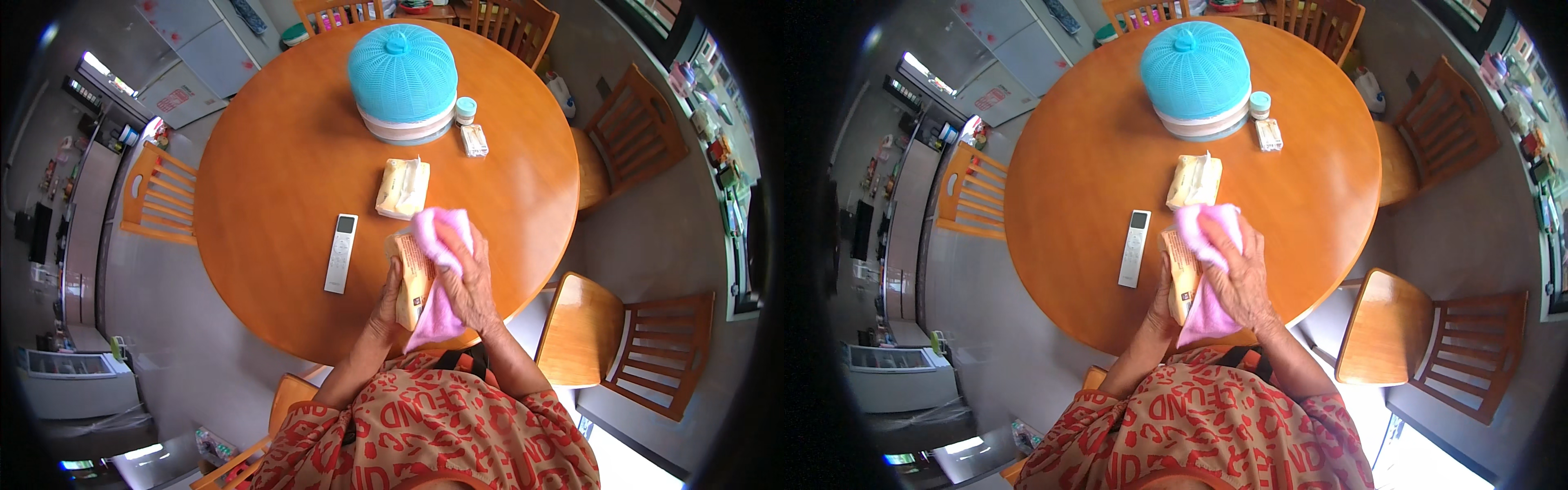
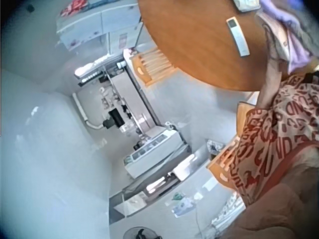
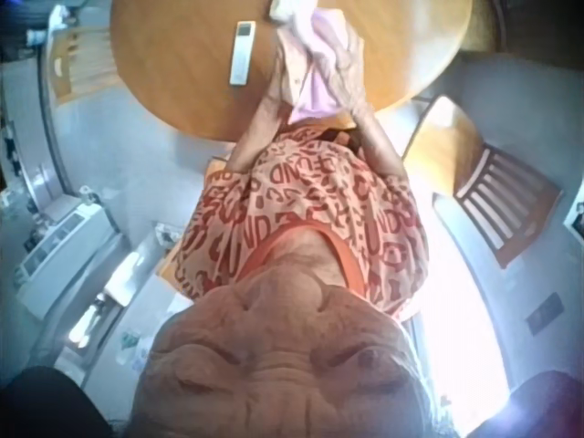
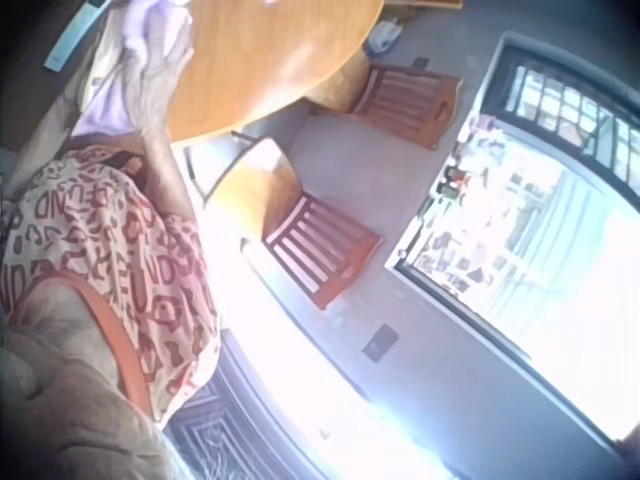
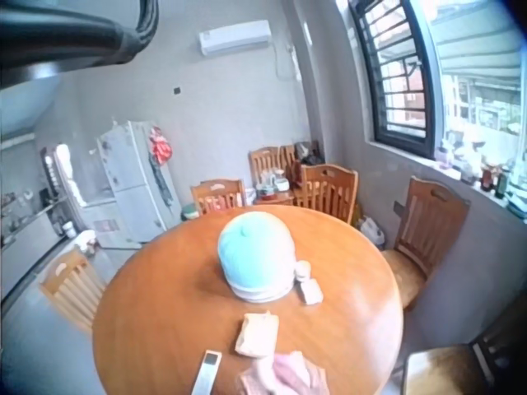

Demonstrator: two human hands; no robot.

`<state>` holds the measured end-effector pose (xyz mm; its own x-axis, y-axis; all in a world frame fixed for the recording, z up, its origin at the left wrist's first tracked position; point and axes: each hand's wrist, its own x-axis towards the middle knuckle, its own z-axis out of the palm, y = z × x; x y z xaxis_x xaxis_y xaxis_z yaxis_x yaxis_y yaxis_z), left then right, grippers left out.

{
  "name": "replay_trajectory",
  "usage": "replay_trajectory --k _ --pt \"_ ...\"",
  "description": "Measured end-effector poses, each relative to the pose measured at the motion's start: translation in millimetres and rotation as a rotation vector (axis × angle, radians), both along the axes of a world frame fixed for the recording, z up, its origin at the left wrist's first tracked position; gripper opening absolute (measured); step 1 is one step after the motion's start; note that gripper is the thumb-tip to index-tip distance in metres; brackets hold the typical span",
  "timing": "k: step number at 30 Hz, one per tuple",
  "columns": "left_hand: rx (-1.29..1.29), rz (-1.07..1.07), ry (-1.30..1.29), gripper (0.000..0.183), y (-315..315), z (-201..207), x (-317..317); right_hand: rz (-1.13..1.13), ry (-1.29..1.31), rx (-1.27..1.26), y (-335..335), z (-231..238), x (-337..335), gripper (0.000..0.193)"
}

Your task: The person wipes a yellow package, a small transparent box, and a small jar with a pink cloth on a wooden table. They then wipe the surface of the table and clean two blue plastic food covers, handling them one at a time.

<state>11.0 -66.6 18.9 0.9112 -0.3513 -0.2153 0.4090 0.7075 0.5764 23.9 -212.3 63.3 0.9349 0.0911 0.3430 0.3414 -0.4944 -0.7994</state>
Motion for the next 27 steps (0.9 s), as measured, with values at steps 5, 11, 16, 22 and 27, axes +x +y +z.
replay_trajectory --k 5,11,16,22,27 --pt "0.025 0.076 0.042 0.062 7.1 6.5 -4.3 0.089 0.071 -0.023 7.7 -14.1 -11.5 0.048" --pt "0.741 0.431 -0.687 0.061 36.6 -42.6 12.6 0.372 -0.153 -0.201 -0.7 -14.6 -43.5 0.054" --pt "0.543 0.27 -0.37 0.059 25.9 -7.6 -0.2 0.14 -0.308 -0.253 7.1 18.9 -15.8 0.052" --pt "0.307 0.329 -0.229 0.046 17.6 -5.2 3.6 0.158 -0.376 -0.709 25.2 33.6 -16.2 0.046" --pt "0.277 0.378 -0.165 0.041 22.0 -8.3 1.5 0.277 -0.307 -0.771 18.0 30.2 -36.2 0.049"
